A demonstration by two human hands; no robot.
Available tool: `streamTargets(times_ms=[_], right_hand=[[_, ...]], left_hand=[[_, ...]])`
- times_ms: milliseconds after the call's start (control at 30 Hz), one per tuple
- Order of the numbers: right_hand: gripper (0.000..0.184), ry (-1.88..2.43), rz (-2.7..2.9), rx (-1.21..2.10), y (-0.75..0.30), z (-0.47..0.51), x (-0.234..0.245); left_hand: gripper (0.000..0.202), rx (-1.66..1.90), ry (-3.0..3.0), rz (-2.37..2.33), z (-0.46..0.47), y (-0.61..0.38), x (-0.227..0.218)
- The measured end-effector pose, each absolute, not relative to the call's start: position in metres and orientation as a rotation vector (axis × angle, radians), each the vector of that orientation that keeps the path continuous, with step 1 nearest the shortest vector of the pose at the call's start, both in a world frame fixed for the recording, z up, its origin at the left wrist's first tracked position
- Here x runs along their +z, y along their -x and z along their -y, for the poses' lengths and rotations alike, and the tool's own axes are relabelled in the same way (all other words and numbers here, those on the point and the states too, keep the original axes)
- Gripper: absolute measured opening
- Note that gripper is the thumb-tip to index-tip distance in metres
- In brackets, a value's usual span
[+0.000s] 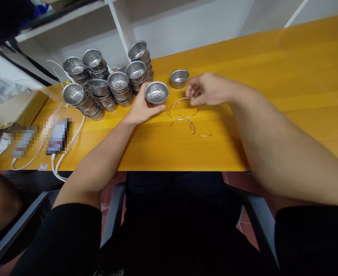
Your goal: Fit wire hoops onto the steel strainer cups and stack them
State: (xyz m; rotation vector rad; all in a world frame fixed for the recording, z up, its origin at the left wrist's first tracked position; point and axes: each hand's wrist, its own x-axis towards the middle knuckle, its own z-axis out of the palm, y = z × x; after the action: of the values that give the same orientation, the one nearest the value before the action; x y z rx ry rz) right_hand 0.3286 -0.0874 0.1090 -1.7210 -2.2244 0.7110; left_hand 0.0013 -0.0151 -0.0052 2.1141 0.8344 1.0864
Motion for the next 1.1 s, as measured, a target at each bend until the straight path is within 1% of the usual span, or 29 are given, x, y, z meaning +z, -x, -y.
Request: streamTargets(times_ms=[67,100,233,267,333,400,500,600,633,700,800,1000,1100], right_hand=[[0.027,1.644,2.145,0.787,-0.33,0.088,0.107],[0.025,1.614,2.112,0.81,-0.33,0.088,0.106],[0.005,1.528,1.946,0.814,-0.324,0.089,0.1],[0.004,1.484,1.918,0.818,-0.321,0.09,0.099],[0.009,1.386,1.877,0.833,-0.313,0.094,0.097],[0.021,1.328,1.847,0.827,-0.304,0.097,0.097],[0.032,1.342,1.803,0.763,-0.291,0.102,0.096],[0.041,1.392,1.876,0.672,-0.281,0.105,0.096],[0.043,1.426,1.92,0.63,-0.279,0.105,0.096],[0.04,1.514,1.97,0.573,-0.277,0.105,0.097],[0.045,1.582,1.88,0.624,-0.278,0.103,0.097],[0.06,1.476,1.812,0.689,-0.278,0.104,0.093],[0.055,1.36,1.869,0.666,-0.274,0.109,0.091]], left_hand=[[0.103,1.078,-2.124,-0.842,0.017,-0.001,-0.002],[0.103,1.065,-2.133,-0.845,0.017,-0.001,-0.001],[0.104,1.026,-2.161,-0.84,0.014,0.001,-0.002],[0.105,1.025,-2.158,-0.835,0.013,0.001,-0.003],[0.106,1.034,-2.141,-0.818,0.011,0.0,-0.007],[0.107,1.035,-2.134,-0.804,0.01,-0.001,-0.011],[0.108,1.024,-2.13,-0.822,0.01,-0.002,-0.015],[0.11,1.04,-2.102,-0.81,0.011,-0.004,-0.015],[0.112,1.046,-2.096,-0.801,0.012,-0.004,-0.013],[0.114,1.04,-2.087,-0.8,0.014,-0.003,-0.01],[0.116,1.005,-2.08,-0.815,0.019,-0.002,-0.004],[0.122,1.012,-2.103,-0.796,0.021,-0.002,-0.004],[0.122,1.02,-2.105,-0.805,0.019,-0.002,-0.006]])
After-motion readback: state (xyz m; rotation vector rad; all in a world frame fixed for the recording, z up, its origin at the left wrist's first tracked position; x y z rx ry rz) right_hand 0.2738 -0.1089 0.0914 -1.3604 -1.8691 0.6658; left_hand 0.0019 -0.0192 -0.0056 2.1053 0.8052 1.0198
